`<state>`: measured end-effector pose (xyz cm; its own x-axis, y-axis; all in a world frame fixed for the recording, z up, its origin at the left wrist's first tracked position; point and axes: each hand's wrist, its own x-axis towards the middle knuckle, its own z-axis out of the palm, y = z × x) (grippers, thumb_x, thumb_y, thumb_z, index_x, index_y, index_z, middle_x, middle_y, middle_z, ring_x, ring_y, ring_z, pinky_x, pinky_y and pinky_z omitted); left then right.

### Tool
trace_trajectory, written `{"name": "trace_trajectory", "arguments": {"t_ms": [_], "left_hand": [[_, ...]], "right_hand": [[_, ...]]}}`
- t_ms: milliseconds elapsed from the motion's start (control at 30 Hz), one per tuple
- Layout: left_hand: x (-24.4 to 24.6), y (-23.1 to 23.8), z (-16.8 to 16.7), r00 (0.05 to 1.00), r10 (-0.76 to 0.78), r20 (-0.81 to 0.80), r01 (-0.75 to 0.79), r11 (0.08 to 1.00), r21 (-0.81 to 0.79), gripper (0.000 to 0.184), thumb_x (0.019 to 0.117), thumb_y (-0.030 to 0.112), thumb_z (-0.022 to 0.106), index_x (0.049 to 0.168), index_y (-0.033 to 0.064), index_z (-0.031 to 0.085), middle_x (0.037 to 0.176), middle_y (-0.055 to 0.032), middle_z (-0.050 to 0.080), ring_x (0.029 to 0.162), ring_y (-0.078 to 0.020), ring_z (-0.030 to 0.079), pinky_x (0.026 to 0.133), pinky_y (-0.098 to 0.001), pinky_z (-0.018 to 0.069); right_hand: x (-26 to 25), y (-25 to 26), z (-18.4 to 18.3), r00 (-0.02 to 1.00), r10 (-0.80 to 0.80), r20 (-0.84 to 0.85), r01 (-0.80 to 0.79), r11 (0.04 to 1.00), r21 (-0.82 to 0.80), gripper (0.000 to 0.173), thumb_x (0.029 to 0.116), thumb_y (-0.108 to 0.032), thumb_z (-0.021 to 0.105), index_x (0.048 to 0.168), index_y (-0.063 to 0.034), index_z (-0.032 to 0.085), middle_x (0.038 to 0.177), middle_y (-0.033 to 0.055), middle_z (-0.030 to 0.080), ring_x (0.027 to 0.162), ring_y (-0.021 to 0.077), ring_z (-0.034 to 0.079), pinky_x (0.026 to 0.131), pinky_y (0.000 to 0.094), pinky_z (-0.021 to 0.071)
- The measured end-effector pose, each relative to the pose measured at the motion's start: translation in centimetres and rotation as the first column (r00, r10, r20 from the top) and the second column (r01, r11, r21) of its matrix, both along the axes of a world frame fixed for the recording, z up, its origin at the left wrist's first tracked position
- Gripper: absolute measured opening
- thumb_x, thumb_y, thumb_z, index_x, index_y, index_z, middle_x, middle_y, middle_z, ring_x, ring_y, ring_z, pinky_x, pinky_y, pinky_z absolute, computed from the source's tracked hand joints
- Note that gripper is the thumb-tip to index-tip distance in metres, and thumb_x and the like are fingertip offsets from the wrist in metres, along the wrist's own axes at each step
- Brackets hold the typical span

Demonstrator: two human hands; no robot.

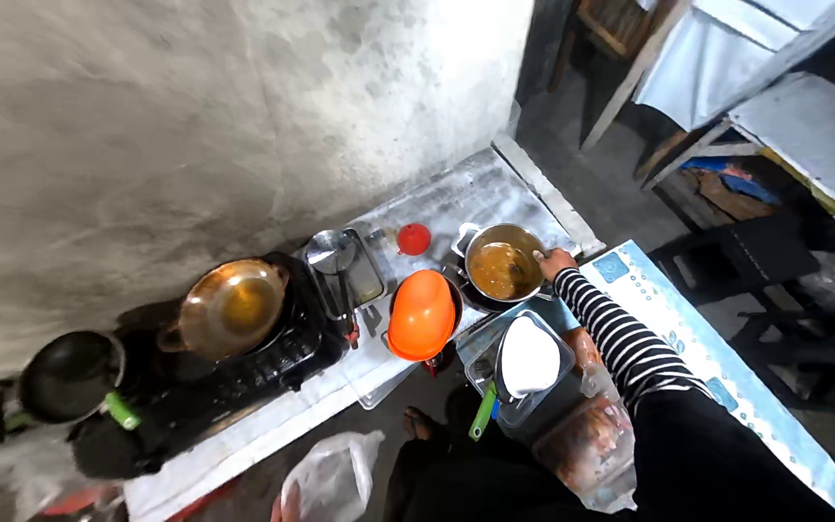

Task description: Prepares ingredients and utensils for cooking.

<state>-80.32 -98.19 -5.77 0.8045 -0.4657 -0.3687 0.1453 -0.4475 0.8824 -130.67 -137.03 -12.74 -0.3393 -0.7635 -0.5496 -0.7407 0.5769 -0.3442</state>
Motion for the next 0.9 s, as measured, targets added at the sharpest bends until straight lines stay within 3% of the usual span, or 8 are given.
{"name": "trace_trajectory", "arguments": {"t_ms": [200, 333, 400, 467, 567, 700, 800, 900], "left_hand": [[-0.6, -6.8, 5.9, 0.926, -0.183, -0.329, -0.046, 0.813, -0.580, 0.050, 0.1053, 0.056, 0.039, 0.130, 0.0176, 0.059, 0.112, -0.0001, 0.073, 0.102, -0.0141, 0.072, 0.087, -0.0401, 0.0621], [-0.5, -9.1, 7.8, 0.873, -0.256, -0.414, -0.046, 0.804, -0.593, 0.045, 0.1094, 0.047, 0.034, 0.116, 0.0150, 0.064, 0.096, -0.0009, 0.075, 0.088, -0.0130, 0.074, 0.077, -0.0359, 0.0640], [-0.2, -9.1, 8.0, 0.818, -0.309, -0.484, -0.028, 0.820, -0.571, 0.043, 0.1099, 0.039, 0.035, 0.110, 0.0113, 0.067, 0.090, -0.0044, 0.075, 0.081, -0.0147, 0.074, 0.071, -0.0355, 0.0641], [0.5, -8.3, 8.5, 0.757, -0.354, -0.549, -0.009, 0.835, -0.550, 0.038, 0.1100, 0.032, 0.037, 0.117, 0.0066, 0.063, 0.091, -0.0089, 0.074, 0.079, -0.0180, 0.073, 0.069, -0.0373, 0.0639], [2.5, -5.6, 9.9, 0.701, -0.362, -0.615, -0.009, 0.857, -0.515, 0.032, 0.1088, 0.025, 0.042, 0.127, 0.0051, 0.060, 0.095, -0.0090, 0.074, 0.082, -0.0171, 0.073, 0.072, -0.0358, 0.0628], [9.9, 1.3, 9.0, 0.869, -0.187, -0.458, -0.059, 0.881, -0.470, 0.032, 0.1077, 0.020, 0.051, 0.130, 0.0007, 0.061, 0.102, -0.0117, 0.073, 0.089, -0.0183, 0.072, 0.082, -0.0379, 0.0614], [17.2, 10.3, 7.7, 0.980, -0.074, -0.187, -0.012, 0.907, -0.421, 0.034, 0.1065, 0.022, 0.053, 0.131, 0.0011, 0.065, 0.118, -0.0103, 0.071, 0.106, -0.0156, 0.069, 0.097, -0.0374, 0.0571], [22.8, 19.4, 6.9, 0.998, -0.053, 0.013, 0.054, 0.902, -0.428, 0.042, 0.1089, 0.031, 0.042, 0.124, 0.0055, 0.072, 0.130, -0.0089, 0.065, 0.115, -0.0160, 0.063, 0.100, -0.0368, 0.0537]], "right_hand": [[1.5, -0.2, 3.4, 0.976, 0.175, -0.129, -0.169, 0.984, 0.058, 0.064, 0.1069, -0.056, 0.041, 0.140, -0.0042, 0.060, 0.139, 0.0276, 0.061, 0.135, 0.0435, 0.055, 0.112, 0.0640, 0.0393], [6.9, 2.7, 12.5, 0.920, 0.360, -0.157, -0.384, 0.907, -0.172, 0.080, 0.0952, -0.054, 0.068, 0.156, -0.0088, 0.043, 0.154, 0.0296, 0.043, 0.136, 0.0540, 0.046, 0.108, 0.0737, 0.0364], [11.9, 6.4, 16.2, 0.776, 0.624, -0.088, -0.615, 0.719, -0.325, 0.080, 0.0871, -0.052, 0.078, 0.150, -0.0114, 0.051, 0.148, 0.0235, 0.053, 0.131, 0.0437, 0.056, 0.106, 0.0646, 0.0470], [19.3, 11.7, 18.5, 0.497, 0.865, 0.070, -0.760, 0.473, -0.446, 0.090, 0.0785, -0.055, 0.085, 0.153, -0.0185, 0.049, 0.153, 0.0129, 0.052, 0.133, 0.0294, 0.058, 0.105, 0.0513, 0.0532], [31.4, 20.5, 18.0, 0.168, 0.971, 0.171, -0.785, 0.236, -0.573, 0.106, 0.0678, -0.060, 0.089, 0.155, -0.0171, 0.047, 0.159, 0.0072, 0.046, 0.143, 0.0202, 0.048, 0.114, 0.0450, 0.0484], [45.9, 30.6, 12.9, 0.268, 0.790, 0.551, -0.446, 0.609, -0.656, 0.057, 0.0763, -0.013, 0.078, 0.124, 0.0115, 0.060, 0.112, 0.0106, 0.073, 0.106, 0.0068, 0.070, 0.098, 0.0271, 0.0582], [57.6, 35.7, 11.7, 0.249, 0.577, 0.778, -0.390, 0.795, -0.465, 0.051, 0.0906, -0.001, 0.063, 0.139, 0.0066, 0.050, 0.123, 0.0153, 0.069, 0.110, 0.0159, 0.070, 0.096, 0.0360, 0.0611], [67.9, 40.7, 10.7, 0.187, 0.602, 0.776, -0.498, 0.739, -0.453, 0.042, 0.0972, -0.001, 0.059, 0.139, 0.0038, 0.054, 0.124, 0.0169, 0.068, 0.111, 0.0196, 0.070, 0.097, 0.0408, 0.0604]]}}
